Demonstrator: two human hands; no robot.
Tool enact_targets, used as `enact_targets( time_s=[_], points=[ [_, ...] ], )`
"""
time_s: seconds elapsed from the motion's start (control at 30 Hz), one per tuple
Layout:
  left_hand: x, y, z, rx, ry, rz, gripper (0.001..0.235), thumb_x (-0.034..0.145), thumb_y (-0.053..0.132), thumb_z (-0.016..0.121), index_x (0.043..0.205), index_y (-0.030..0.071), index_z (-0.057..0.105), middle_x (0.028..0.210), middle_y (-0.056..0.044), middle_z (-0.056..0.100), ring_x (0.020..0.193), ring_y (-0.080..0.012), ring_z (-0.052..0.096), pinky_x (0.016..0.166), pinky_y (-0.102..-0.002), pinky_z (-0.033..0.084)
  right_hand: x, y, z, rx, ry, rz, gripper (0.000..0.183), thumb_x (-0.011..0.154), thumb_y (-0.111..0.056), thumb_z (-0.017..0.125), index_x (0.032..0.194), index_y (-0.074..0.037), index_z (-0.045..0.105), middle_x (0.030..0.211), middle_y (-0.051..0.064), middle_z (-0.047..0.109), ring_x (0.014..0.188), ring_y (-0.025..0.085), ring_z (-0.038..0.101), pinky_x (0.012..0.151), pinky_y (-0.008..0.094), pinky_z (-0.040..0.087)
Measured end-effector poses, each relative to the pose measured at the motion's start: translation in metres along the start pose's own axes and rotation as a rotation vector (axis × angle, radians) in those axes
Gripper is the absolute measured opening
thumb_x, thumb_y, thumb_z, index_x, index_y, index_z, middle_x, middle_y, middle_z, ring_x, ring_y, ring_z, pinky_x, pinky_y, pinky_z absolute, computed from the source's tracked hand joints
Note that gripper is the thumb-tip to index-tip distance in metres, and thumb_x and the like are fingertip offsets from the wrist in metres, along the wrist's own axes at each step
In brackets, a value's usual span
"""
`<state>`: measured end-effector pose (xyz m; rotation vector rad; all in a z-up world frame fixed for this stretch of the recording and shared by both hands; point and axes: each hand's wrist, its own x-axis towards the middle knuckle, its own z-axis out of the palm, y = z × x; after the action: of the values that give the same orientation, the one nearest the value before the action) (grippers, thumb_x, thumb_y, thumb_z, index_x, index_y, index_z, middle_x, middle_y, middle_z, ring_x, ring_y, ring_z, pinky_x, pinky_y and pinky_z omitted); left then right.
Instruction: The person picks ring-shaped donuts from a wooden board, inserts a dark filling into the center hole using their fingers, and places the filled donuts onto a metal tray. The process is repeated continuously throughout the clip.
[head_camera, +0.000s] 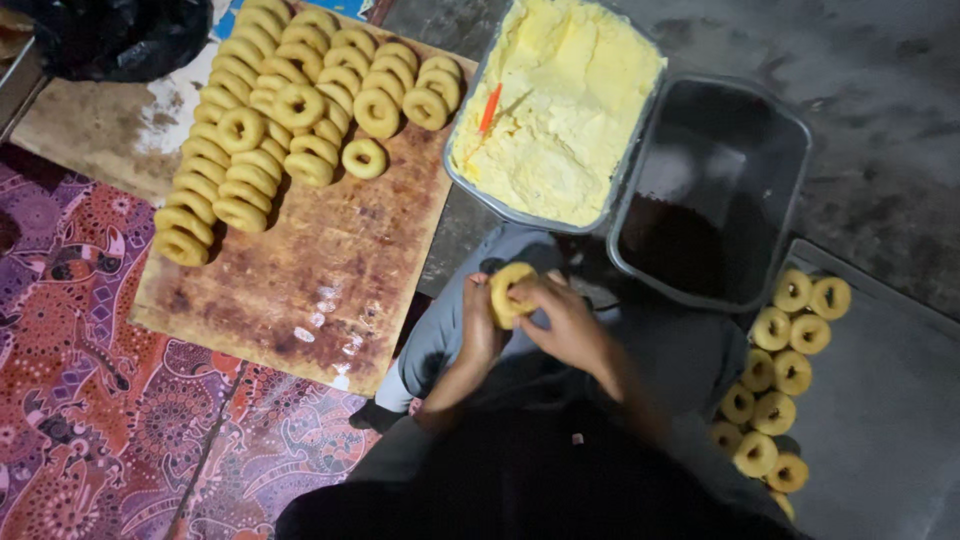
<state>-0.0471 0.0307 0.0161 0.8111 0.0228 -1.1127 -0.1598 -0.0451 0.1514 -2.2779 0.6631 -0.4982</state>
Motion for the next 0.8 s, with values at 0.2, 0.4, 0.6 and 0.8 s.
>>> enact_targets(
  time_s=[0.2, 0.4, 0.6, 0.8],
  points=[
    [0.031, 0.023, -0.029, -0.15, 0.059, -0.123, 0.041, 0.106, 0.037, 0.048, 0.116, 0.0, 0.061, 0.103, -0.009, 0.065, 0.095, -0.0186, 0.065, 0.087, -0.035, 0.054, 0.099, 0.067, -0.012, -0.348, 0.18, -0.09, 0.039, 0.08, 0.0, 0.077, 0.118, -0.008, 0.074, 0.121, 0.013, 0.073, 0.115, 0.037, 0.062, 0.103, 0.045, 0.047],
    [0.052, 0.032, -0.028, -0.268, 0.129, -0.133, 0.038, 0.107, 0.033, 0.052, 0.125, 0.001, 0.058, 0.116, -0.01, 0.063, 0.11, -0.0204, 0.062, 0.102, -0.038, 0.051, 0.116, 0.099, -0.006, -0.174, 0.195, 0.022, 0.03, 0.079, -0.001, 0.08, 0.109, -0.006, 0.077, 0.108, 0.011, 0.075, 0.105, 0.034, 0.065, 0.096, 0.04, 0.051],
    [0.056, 0.03, -0.02, -0.302, 0.099, -0.158, 0.038, 0.105, 0.026, 0.049, 0.13, -0.002, 0.054, 0.126, -0.013, 0.062, 0.121, -0.0246, 0.061, 0.109, -0.042, 0.047, 0.103, 0.092, -0.012, -0.302, 0.241, 0.006, 0.031, 0.08, 0.001, 0.08, 0.111, -0.006, 0.078, 0.11, 0.012, 0.075, 0.106, 0.035, 0.065, 0.097, 0.043, 0.049],
    [0.065, 0.034, -0.004, -0.32, -0.028, -0.137, 0.046, 0.109, 0.034, 0.04, 0.129, -0.004, 0.057, 0.126, -0.017, 0.063, 0.117, -0.0266, 0.062, 0.103, -0.04, 0.049, 0.074, 0.039, 0.007, -0.098, 0.193, -0.181, 0.039, 0.08, -0.008, 0.079, 0.118, -0.007, 0.074, 0.116, 0.013, 0.073, 0.111, 0.033, 0.064, 0.101, 0.045, 0.047]
  ],
)
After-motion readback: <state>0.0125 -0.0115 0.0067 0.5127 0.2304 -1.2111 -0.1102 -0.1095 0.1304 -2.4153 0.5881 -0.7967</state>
